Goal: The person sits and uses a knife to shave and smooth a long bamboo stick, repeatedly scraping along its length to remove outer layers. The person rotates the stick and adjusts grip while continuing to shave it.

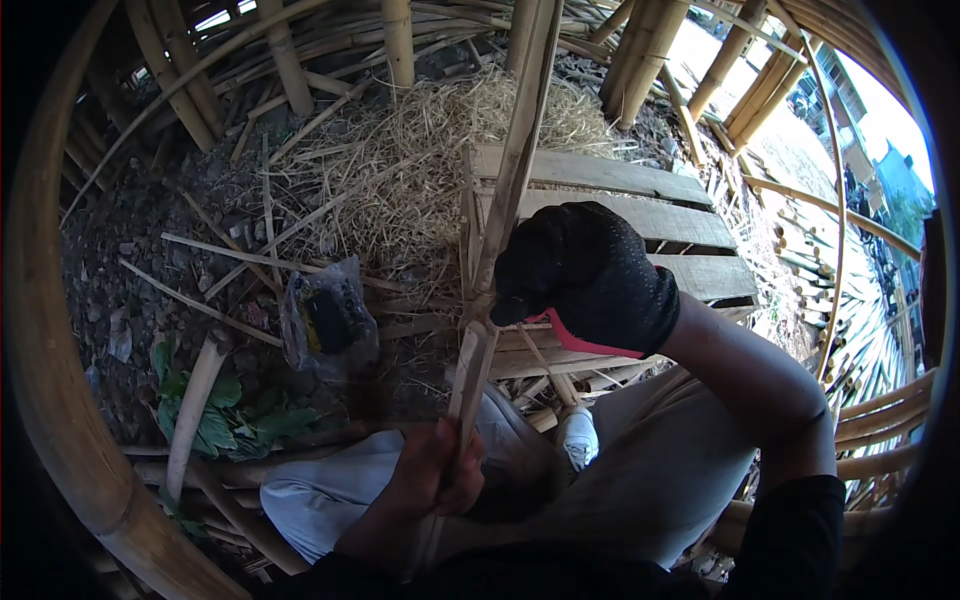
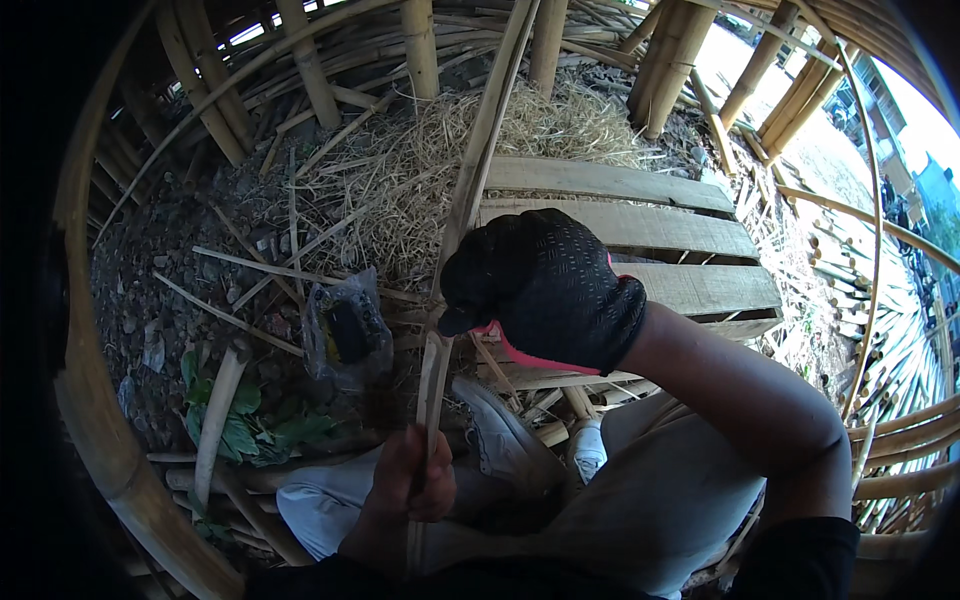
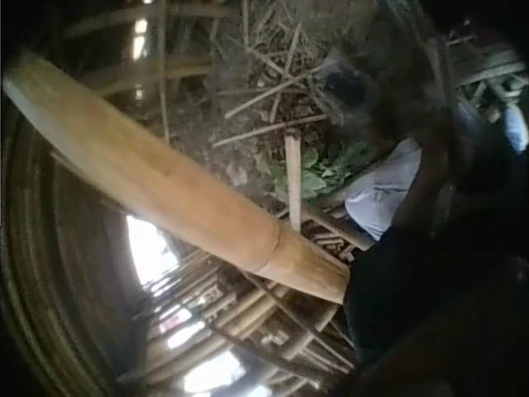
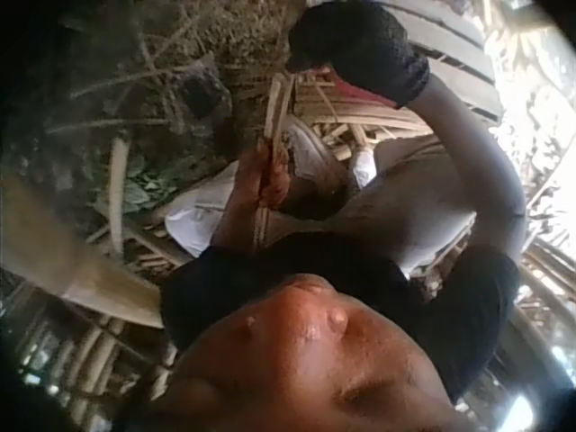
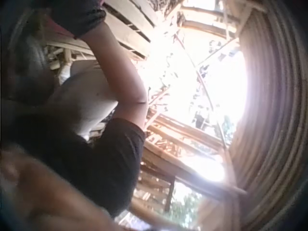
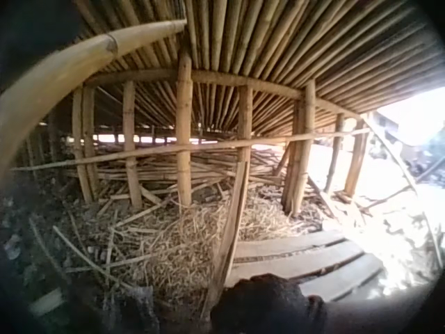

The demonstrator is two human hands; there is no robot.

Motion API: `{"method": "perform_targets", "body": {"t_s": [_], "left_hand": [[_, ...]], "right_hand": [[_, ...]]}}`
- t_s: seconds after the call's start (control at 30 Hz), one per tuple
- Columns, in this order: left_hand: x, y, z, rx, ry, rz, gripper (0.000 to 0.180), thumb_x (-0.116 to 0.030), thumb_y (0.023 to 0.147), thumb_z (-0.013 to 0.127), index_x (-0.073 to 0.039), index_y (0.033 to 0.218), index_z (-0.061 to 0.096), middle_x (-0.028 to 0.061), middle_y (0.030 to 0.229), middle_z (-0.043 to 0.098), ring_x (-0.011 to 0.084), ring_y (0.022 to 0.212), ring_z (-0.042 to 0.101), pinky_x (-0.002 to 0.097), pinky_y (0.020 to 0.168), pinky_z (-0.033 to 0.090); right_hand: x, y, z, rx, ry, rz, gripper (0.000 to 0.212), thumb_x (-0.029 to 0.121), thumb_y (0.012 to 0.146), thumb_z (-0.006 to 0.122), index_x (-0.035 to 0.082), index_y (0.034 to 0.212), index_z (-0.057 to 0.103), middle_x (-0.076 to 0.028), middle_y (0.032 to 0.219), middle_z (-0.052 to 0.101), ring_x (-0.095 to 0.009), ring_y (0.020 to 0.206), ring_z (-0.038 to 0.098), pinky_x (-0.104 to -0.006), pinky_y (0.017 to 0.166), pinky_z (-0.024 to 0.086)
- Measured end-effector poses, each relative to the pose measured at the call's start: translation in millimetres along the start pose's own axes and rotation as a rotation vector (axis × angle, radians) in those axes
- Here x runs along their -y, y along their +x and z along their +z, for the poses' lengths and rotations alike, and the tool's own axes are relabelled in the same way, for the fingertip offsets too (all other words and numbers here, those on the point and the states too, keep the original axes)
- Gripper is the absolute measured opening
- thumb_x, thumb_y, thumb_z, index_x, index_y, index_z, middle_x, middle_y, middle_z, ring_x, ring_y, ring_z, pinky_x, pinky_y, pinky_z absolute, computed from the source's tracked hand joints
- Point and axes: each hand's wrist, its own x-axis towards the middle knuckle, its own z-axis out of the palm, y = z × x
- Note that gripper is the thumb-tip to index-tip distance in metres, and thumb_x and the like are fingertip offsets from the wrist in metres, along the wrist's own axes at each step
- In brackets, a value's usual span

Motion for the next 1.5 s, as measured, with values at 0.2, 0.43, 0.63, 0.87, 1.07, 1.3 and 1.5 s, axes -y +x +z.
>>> {"method": "perform_targets", "body": {"t_s": [0.2,0.43,0.63,0.87,1.07,1.3,1.5], "left_hand": [[1,-1,6,-0.032,0.022,-0.051,0.054,-0.057,0.105,0.036,-0.007,0.086,0.048,0.0021,0.044,0.035,0.0103,0.03,0.032,0.0271,0.029,0.025],[4,0,9,-0.029,-0.008,-0.115,0.053,-0.056,0.105,0.036,-0.008,0.087,0.048,0.0026,0.045,0.036,0.0103,0.03,0.032,0.0271,0.028,0.024],[6,8,-5,-0.063,-0.157,-0.057,0.051,-0.057,0.105,0.035,-0.011,0.09,0.049,-0.0016,0.046,0.032,0.0085,0.031,0.029,0.0254,0.029,0.024],[11,29,-42,0.085,-0.459,0.05,0.045,-0.046,0.11,0.025,-0.01,0.095,0.047,-0.0027,0.046,0.025,0.0071,0.028,0.018,0.0251,0.026,0.017],[4,23,-30,0.084,-0.35,0.076,0.045,-0.046,0.11,0.023,-0.01,0.095,0.045,-0.0033,0.046,0.023,0.0066,0.028,0.017,0.0256,0.026,0.016],[0,14,-13,0.011,-0.089,0.074,0.048,-0.05,0.109,0.027,-0.01,0.093,0.046,-0.0026,0.046,0.028,0.0077,0.03,0.023,0.0256,0.029,0.021],[-3,7,-4,0.077,0.042,0.08,0.052,-0.054,0.107,0.03,-0.007,0.095,0.048,-0.0007,0.048,0.031,0.0088,0.033,0.029,0.0258,0.033,0.027]], "right_hand": [[-6,-10,-3,-0.028,-0.037,-0.165,0.013,0.021,0.07,0.075,0.018,0.082,0.07,-0.001,0.083,0.066,-0.026,0.079,0.065,-0.0417,0.068,0.049],[1,-17,-9,0.059,-0.221,-0.191,0.017,0.023,0.065,0.079,0.019,0.077,0.068,0.001,0.076,0.063,-0.024,0.072,0.062,-0.0382,0.064,0.047],[20,-42,9,0.026,-0.393,-0.024,0.01,0.025,0.07,0.072,0.021,0.078,0.068,0.001,0.074,0.06,-0.024,0.07,0.061,-0.0395,0.062,0.047],[8,-42,4,0.087,-0.187,-0.204,0.012,0.028,0.077,0.072,0.018,0.082,0.07,-0.002,0.073,0.061,-0.023,0.064,0.062,-0.0373,0.058,0.048],[-53,-42,-12,0.205,-0.362,0.391,0.044,0.051,0.096,0.059,0.009,0.096,0.072,-0.016,0.083,0.068,-0.033,0.083,0.069,-0.043,0.074,0.055],[-66,-65,9,0.444,-0.368,0.831,0.06,0.062,0.088,0.062,0.009,0.115,0.068,-0.018,0.102,0.07,-0.036,0.098,0.068,-0.0455,0.084,0.054],[-101,-99,46,0.408,-0.411,0.814,0.05,0.056,0.091,0.062,0.011,0.112,0.065,-0.018,0.103,0.069,-0.037,0.1,0.067,-0.0473,0.084,0.054]]}}
